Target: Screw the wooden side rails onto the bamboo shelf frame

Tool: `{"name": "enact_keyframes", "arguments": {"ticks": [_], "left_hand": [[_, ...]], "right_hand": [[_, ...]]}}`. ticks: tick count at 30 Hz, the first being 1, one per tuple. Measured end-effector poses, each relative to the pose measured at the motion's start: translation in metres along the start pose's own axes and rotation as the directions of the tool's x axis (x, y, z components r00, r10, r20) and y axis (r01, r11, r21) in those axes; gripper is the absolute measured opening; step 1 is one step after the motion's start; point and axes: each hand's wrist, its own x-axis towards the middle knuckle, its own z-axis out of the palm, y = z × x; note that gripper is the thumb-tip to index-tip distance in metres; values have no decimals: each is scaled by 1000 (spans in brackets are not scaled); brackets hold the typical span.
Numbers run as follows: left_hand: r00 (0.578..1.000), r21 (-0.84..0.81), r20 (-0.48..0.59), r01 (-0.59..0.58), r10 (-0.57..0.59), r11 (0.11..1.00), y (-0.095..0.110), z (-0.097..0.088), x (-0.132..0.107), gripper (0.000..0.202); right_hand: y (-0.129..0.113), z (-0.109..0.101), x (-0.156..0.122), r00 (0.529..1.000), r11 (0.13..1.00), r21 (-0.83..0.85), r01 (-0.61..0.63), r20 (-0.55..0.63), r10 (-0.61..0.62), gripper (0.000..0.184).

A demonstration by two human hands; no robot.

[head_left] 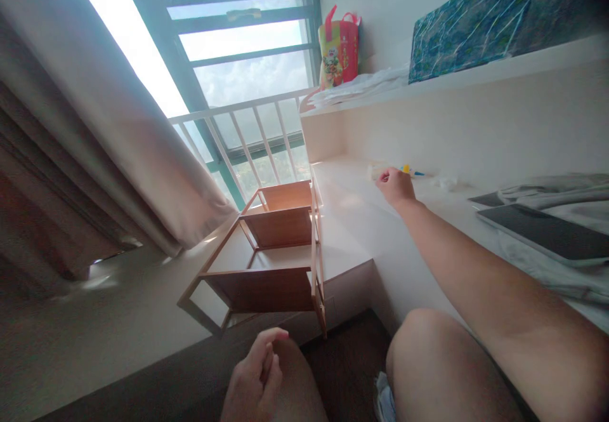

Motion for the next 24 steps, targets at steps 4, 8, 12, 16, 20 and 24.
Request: {"name": "enact_keyframes", "arguments": {"ticks": [4,8,12,16,20,24], "left_hand": [[915,93,-328,-218,237,972,33,-17,57,31],[886,372,-222,-309,407,875,58,-22,110,23],[937,448,-64,-279,342,849,58,-9,138,28],[938,446,0,-310,346,840,50,11,143,27],[917,477,-68,-317,394,820,46,22,141,26],[913,499,-90,-305,399,811,45,26,142,22]], "right_hand": [[-34,7,-59,993,875,471,114,-85,-84,8],[-56,26,-158,955,370,880,-297,286,86,20],[-68,41,-227,836,-32,836,-547,548,22,21],[-70,48,-248,750,-209,722,-660,651,-119,20],[-67,58,-257,660,-288,610,-739,740,-127,20],[-66,67,-269,618,-355,547,-758,776,-124,22]]}}
